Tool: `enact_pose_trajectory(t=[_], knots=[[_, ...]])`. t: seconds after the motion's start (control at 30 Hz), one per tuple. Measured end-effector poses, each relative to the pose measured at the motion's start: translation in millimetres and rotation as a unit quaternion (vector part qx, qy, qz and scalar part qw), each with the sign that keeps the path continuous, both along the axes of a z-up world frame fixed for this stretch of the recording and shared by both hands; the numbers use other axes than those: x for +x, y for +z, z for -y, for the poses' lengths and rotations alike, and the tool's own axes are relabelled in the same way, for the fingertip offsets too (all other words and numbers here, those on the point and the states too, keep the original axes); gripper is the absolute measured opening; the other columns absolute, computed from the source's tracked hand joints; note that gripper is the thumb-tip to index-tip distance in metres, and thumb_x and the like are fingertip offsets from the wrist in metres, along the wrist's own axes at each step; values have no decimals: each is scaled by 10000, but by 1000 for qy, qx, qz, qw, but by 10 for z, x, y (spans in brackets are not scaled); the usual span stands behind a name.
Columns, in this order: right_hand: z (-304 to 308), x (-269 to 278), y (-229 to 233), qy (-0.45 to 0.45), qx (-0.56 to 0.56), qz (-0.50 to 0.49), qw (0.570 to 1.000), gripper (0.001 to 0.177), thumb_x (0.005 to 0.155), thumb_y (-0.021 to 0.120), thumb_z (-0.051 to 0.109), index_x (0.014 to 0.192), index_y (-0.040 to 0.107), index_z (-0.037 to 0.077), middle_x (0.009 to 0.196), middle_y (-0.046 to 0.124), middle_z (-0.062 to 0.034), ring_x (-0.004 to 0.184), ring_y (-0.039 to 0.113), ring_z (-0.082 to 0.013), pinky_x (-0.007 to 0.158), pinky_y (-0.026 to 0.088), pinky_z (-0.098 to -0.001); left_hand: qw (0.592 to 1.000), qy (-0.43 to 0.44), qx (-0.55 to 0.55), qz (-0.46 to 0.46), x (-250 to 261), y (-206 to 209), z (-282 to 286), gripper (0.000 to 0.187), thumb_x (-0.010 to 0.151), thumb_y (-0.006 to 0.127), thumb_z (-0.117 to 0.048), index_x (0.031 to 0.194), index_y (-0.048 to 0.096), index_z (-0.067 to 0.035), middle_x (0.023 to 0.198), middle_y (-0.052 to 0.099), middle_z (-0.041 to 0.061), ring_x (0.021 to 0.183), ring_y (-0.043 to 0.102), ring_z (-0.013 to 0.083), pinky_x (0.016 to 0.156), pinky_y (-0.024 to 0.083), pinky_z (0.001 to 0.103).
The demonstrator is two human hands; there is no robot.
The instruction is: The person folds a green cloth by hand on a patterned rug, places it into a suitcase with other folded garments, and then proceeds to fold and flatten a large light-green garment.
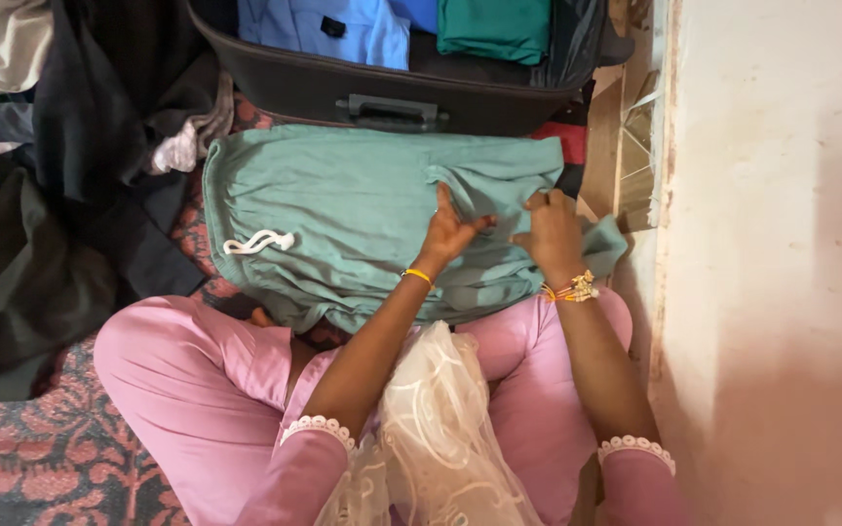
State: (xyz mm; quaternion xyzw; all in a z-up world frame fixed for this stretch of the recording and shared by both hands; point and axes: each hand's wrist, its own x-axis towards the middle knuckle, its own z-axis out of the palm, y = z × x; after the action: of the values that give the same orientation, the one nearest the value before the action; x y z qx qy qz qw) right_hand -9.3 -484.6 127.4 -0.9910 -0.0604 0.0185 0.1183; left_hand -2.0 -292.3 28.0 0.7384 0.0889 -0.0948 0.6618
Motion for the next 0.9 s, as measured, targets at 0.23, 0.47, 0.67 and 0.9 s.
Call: enact_pose_trajectory(t=[0.23,0.47,0.67,0.9], knots=[[-82,-56,313,78,259,-58,961,270,832,753,49,1087,667,33,924,782,-76,868,756,-222,809,569,-321,987,54,-131,78,81,-196,76,1130,833,744,4,1712,45,-114,1365,432,456,1100,497,354,970,498,427],[93,-55,150,82,515,-129,843,139,1021,674,58,1130,666,-28,985,764,-90,886,738,-143,829,577,-295,980,136,-142,-10,120,-310,-902,634,982,637,-127,1579,423,-120,1277,681,110,1107,631,191,955,511,299],[589,272,-245,-168,236,-98,952,448,783,914,233,1076,698,-28,897,745,-119,773,735,-188,693,574,-288,998,53,36,17,-242,25,-1012,680,837,793,-143,1377,393,-40,999,712,146,804,708,207,737,573,348],[802,-29,-509,-56,160,-210,963,339,560,922,126,822,732,25,797,750,-120,719,707,-205,677,555,-330,964,124,167,168,-256,55,-1183,494,879,690,-15,1340,512,-21,1056,724,156,881,705,330,788,548,423]])
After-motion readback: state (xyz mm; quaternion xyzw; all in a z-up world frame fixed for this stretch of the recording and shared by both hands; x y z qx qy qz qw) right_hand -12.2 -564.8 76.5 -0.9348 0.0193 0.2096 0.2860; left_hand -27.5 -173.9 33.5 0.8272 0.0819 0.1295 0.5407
